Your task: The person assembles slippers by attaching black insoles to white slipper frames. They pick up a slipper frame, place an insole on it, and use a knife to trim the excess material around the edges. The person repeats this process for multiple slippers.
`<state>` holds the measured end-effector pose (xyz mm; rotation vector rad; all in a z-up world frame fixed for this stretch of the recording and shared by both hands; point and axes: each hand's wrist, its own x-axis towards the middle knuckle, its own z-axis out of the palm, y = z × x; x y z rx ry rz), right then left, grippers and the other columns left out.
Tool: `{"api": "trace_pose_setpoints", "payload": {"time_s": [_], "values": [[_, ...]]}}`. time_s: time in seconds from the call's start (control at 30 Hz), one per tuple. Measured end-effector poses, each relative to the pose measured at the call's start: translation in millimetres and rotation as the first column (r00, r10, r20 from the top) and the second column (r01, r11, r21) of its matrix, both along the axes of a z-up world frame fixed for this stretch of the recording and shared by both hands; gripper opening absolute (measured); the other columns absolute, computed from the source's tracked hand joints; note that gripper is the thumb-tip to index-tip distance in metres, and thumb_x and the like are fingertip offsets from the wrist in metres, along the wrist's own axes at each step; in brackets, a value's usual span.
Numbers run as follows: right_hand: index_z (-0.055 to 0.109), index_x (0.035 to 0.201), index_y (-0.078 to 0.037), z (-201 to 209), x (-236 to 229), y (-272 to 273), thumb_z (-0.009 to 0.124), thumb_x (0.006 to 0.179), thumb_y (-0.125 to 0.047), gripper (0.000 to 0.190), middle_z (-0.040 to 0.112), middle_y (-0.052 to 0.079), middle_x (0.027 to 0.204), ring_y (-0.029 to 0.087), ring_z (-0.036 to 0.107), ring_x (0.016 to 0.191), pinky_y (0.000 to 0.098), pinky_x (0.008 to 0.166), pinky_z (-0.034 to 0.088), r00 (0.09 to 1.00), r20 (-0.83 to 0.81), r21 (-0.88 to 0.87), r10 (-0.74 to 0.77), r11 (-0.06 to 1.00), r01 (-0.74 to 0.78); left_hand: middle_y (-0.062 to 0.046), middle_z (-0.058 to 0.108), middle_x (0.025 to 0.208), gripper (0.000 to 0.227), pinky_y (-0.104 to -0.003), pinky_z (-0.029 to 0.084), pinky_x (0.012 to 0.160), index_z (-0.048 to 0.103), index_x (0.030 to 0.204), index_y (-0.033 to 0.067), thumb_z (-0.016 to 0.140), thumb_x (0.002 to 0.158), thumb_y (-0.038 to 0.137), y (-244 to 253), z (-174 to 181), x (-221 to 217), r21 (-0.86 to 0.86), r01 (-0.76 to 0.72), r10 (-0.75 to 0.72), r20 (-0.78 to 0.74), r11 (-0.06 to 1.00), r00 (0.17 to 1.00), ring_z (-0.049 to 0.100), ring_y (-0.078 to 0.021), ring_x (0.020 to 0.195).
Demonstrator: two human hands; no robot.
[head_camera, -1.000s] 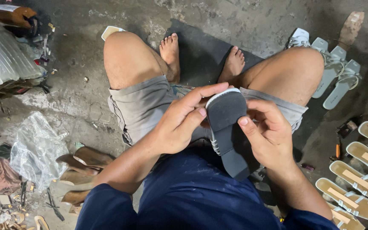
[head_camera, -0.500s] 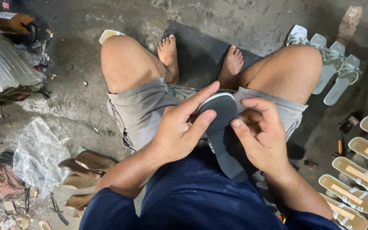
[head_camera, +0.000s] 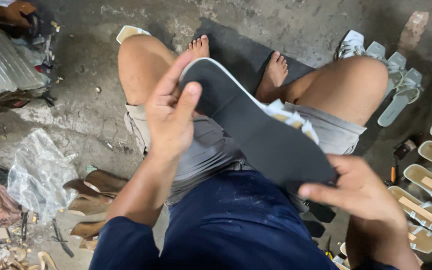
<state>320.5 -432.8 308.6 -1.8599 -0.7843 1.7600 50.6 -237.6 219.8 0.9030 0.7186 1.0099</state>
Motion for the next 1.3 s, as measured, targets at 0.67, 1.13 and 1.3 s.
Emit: {"api": "trace_pose_setpoints", "payload": {"time_s": [0.67,1.13,1.3], "values": [[0.065,0.096,0.004,-13,45,91,0.072,0.1,-0.004,0.012,0.07,0.012,0.138,0.01,0.063,0.088,0.023,0.07,0.047,0.825,0.558,0.531,0.091,0.725,-0.439,-0.004,0.069,0.079,0.041,-0.029,0.052,0.066,0.071,0.108,0.0014,0.063,0.1,0.04,-66,-13,41,-0.243,0.699,-0.73,-0.376,0.672,0.571,0.06,-0.0075,0.073],[0.06,0.086,0.008,36,23,112,0.08,0.084,0.001,0.021,0.068,0.02,0.119,0.03,0.069,0.103,0.0349,0.085,0.058,0.729,0.684,0.629,0.033,0.479,-0.612,-0.012,0.076,0.119,0.047,-0.028,0.058,0.093,0.062,0.136,0.0044,0.074,0.097,0.027,-26,32,63,0.222,0.469,-0.336,-0.451,0.855,0.827,0.074,-0.0144,0.107],[0.065,0.097,0.005,27,17,105,0.084,0.085,-0.002,0.024,0.069,0.016,0.115,0.026,0.07,0.104,0.0328,0.087,0.057,0.741,0.654,0.692,-0.154,0.518,-0.503,-0.013,0.076,0.124,0.036,-0.029,0.056,0.1,0.064,0.135,0.0033,0.07,0.102,0.016,-40,31,76,0.163,0.35,-0.287,-0.317,0.922,0.904,0.071,-0.0129,0.115]]}}
